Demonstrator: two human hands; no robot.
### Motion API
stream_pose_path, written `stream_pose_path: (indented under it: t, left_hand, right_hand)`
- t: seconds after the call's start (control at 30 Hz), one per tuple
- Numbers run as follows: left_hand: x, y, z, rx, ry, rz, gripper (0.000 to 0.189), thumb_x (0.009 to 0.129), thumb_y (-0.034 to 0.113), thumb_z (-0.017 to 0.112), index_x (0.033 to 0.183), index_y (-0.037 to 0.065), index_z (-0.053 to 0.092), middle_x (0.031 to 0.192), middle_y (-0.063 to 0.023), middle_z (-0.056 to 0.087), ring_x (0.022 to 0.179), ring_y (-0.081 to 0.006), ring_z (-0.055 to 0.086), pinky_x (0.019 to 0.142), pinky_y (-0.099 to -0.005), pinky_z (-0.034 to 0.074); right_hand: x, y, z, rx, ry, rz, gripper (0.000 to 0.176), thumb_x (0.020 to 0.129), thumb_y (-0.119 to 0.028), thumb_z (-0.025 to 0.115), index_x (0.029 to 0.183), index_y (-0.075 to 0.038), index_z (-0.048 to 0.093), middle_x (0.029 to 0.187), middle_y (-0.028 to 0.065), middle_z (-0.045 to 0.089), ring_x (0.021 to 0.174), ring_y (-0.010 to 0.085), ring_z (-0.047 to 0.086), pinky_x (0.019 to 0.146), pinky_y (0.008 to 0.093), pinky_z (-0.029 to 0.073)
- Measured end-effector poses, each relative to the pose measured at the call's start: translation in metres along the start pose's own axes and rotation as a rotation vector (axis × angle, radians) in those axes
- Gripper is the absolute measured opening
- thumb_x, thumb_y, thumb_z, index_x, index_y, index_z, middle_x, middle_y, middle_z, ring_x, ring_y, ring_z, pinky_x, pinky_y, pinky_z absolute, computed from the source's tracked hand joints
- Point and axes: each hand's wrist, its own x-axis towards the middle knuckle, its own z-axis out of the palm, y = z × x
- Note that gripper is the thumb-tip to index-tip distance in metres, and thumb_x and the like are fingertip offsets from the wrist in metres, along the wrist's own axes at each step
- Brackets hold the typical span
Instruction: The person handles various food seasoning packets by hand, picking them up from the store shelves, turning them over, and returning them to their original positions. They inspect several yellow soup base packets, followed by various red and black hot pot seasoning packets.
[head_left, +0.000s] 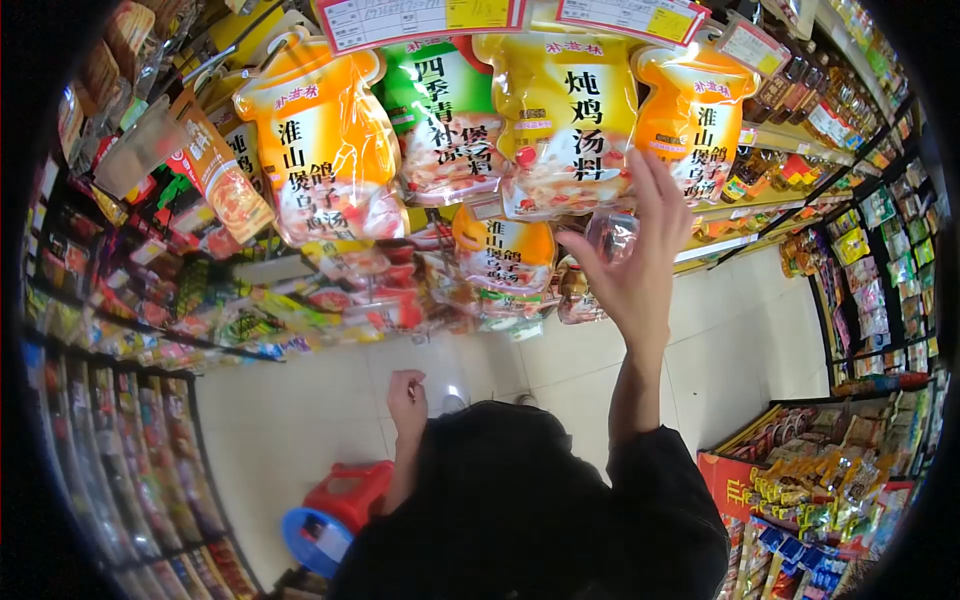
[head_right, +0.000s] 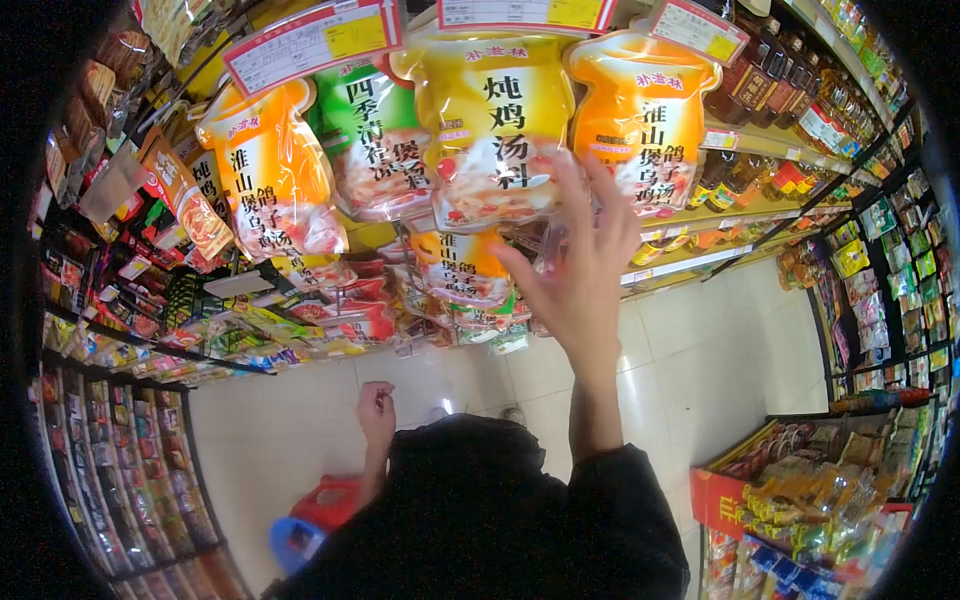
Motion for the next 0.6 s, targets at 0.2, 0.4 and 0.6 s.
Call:
stream_pose_path:
  t: [0.2, 0.4, 0.6]
  left_hand:
    - [-0.082, -0.193, 0.013, -0.028, -0.085, -0.557, 0.012, 0.089, 0.001, 0.057, 0.095, 0.005, 0.067, 0.081, -0.0071, 0.066, 0.07, -0.0168, 0.065, 0.057, -0.0306, 0.053]
    - [-0.175, -0.281, 0.012, 0.353, -0.344, -0.388, 0.014, 0.088, 0.019, 0.063, 0.095, 0.009, 0.071, 0.083, -0.0098, 0.073, 0.076, -0.0219, 0.071, 0.063, -0.0344, 0.056]
    - [-0.16, -0.229, 0.018, 0.212, -0.267, -0.429, 0.01, 0.089, 0.014, 0.064, 0.095, 0.007, 0.069, 0.082, -0.0103, 0.072, 0.076, -0.0237, 0.071, 0.072, -0.0379, 0.056]
  right_hand:
    - [0.006, 0.008, 0.021, -0.049, 0.049, 0.025, 0.079, 0.075, -0.029, 0.086, 0.145, -0.018, 0.052, 0.132, 0.0094, 0.056, 0.12, 0.0309, 0.051, 0.101, 0.0508, 0.033]
    - [0.01, 0.011, 0.013, 0.148, 0.153, -0.116, 0.069, 0.076, -0.011, 0.084, 0.138, -0.002, 0.054, 0.128, 0.0124, 0.06, 0.115, 0.0288, 0.055, 0.1, 0.0387, 0.044]
    - [0.0, 0.01, -0.002, 0.408, 0.249, -0.019, 0.067, 0.093, -0.037, 0.071, 0.138, 0.007, 0.049, 0.129, 0.0164, 0.055, 0.119, 0.0242, 0.054, 0.104, 0.0376, 0.044]
